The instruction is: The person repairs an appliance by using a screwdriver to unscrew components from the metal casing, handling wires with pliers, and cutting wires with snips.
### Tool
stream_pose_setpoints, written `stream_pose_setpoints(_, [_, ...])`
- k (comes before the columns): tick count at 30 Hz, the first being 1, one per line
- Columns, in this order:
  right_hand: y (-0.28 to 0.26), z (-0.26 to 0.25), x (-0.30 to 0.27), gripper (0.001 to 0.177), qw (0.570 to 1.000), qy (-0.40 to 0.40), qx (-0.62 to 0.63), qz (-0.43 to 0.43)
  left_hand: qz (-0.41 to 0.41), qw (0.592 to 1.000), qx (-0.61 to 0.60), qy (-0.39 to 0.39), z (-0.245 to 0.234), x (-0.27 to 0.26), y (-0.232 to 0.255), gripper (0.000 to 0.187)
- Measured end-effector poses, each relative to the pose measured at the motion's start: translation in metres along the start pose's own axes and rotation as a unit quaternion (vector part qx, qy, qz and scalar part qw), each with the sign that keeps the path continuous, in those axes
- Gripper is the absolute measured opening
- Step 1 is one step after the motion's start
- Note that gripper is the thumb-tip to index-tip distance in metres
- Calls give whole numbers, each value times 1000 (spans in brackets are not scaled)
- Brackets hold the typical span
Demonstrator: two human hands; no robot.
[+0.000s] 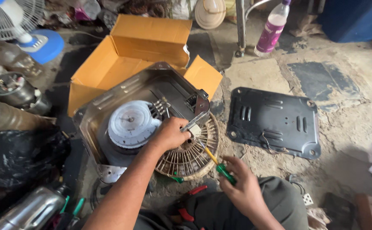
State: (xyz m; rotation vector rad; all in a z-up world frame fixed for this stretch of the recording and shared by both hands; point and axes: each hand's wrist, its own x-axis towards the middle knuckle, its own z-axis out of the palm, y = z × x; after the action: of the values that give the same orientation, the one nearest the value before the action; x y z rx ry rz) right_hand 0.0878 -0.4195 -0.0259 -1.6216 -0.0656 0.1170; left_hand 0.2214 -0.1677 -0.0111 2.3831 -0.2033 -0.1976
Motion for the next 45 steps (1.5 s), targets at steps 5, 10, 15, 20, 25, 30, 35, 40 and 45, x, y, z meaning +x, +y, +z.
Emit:
stream_pose_setpoints(5, [-17,-25,-13,33,981,129,-143,-21,-37,997,-68,-10,-17,14,-3,27])
stream_pose_setpoints(10, [-39,-19,-17,35,957,183,-205,-96,-35,993,-112,-33,-25,21,-7,24])
stream_pose_setpoints(15, [-40,-13,-14,31,964,163,-187,-99,-45,989,-134,-39,-21,20,-2,25])
stream_pose_setpoints(20, [-33,-10,-10,30,962,171,-184,-106,-59,990,-126,-39,-23,18,1,27])
stream_pose_setpoints(25, [-26,-10,-5,30,973,158,-144,-83,-68,987,-140,-43,-24,16,6,27])
stream_pose_setpoints(30, [-14,-4,-6,32,981,154,-110,54,-86,987,-131,-41,-24,15,12,27])
stream_pose_setpoints(35, [0,8,-10,35,975,159,-116,-103,-97,983,-150,-29,-21,16,14,28])
stream_pose_setpoints(40, [3,23,-15,38,979,142,-119,-85,-94,986,-134,-22,-20,16,12,27])
stream_pose_setpoints(45, [-9,-6,10,38,995,59,20,82,-80,988,-127,-24,-17,14,6,29])
